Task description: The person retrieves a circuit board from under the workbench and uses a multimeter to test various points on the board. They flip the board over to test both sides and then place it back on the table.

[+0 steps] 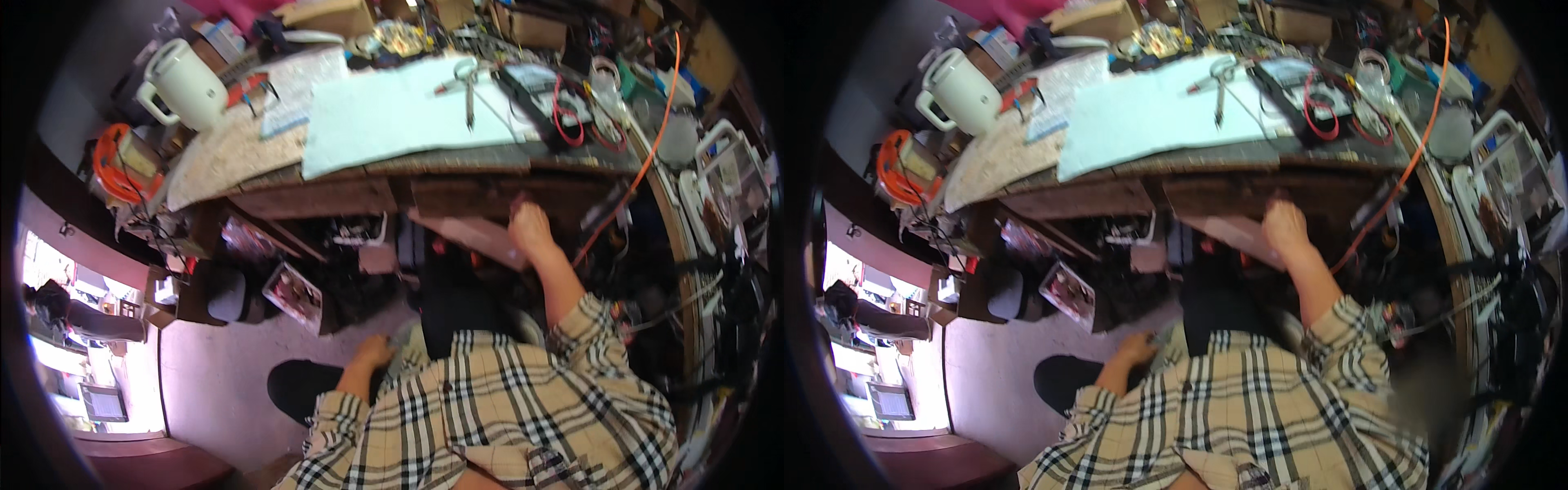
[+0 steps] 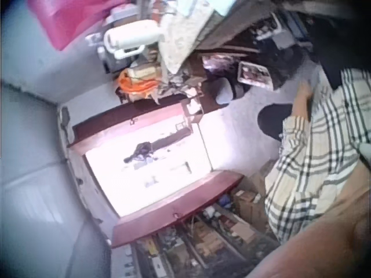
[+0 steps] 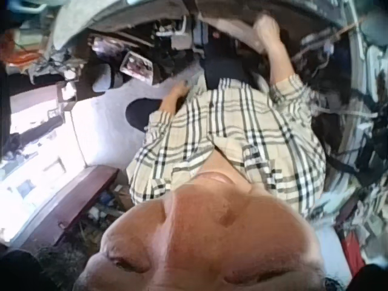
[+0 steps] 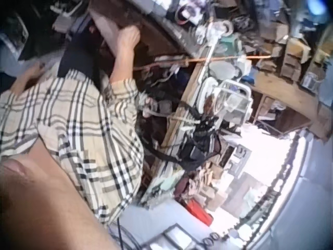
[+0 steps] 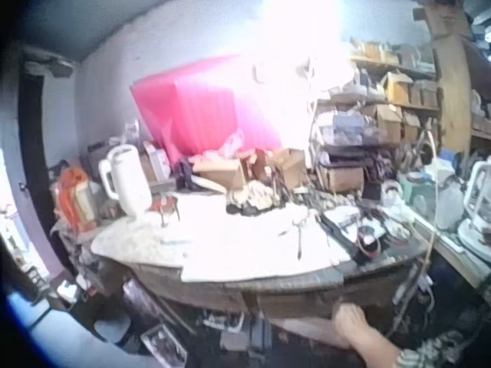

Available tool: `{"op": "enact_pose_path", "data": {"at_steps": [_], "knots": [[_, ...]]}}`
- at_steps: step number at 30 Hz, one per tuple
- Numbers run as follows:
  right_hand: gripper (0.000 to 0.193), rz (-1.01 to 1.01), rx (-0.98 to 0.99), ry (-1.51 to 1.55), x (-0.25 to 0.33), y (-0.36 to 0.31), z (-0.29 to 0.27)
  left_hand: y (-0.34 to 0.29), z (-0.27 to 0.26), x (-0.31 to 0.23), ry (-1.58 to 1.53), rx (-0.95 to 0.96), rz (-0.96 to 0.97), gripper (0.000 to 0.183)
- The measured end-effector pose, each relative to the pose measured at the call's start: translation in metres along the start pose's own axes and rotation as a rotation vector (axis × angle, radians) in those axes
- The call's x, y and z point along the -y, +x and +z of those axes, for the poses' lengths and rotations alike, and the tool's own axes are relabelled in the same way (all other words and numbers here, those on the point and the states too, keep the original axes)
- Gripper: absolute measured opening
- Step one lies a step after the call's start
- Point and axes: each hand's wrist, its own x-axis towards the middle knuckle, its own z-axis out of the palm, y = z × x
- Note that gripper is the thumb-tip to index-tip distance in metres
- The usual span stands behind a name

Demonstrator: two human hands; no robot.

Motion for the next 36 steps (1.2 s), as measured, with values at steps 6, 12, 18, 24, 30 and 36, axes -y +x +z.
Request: {"op": "enact_pose_path", "data": {"at_steps": [6, 12, 18, 24, 30, 36], "knots": [[0.017, -0.085, 0.178, 0.214, -0.037, -0.03, 0.002, -0.006, -0.001, 0.015, -0.061, -0.108, -0.161, 0.051], [0.023, 0.03, 0.408, 0.244, -0.068, -0.082, 0.075, -0.01, 0.004, 0.016, -0.006, -0.043, -0.159, 0.051], [0.033, 0.142, 0.213, 0.194, -0.108, -0.085, 0.14, -0.015, 0.008, 0.013, -0.011, -0.097, -0.073, 0.045], [0.047, 0.236, 0.139, 0.216, -0.143, -0.038, 0.168, -0.026, 0.018, 0.001, -0.016, -0.129, -0.135, 0.041], [0.045, 0.19, 0.076, 0.103, -0.175, 0.012, 0.144, -0.035, 0.017, 0.001, -0.044, -0.125, -0.163, 0.043], [0.032, 0.2, 0.253, 0.18, -0.186, -0.002, 0.15, -0.016, 0.029, 0.01, -0.085, -0.114, -0.131, 0.044]]}}
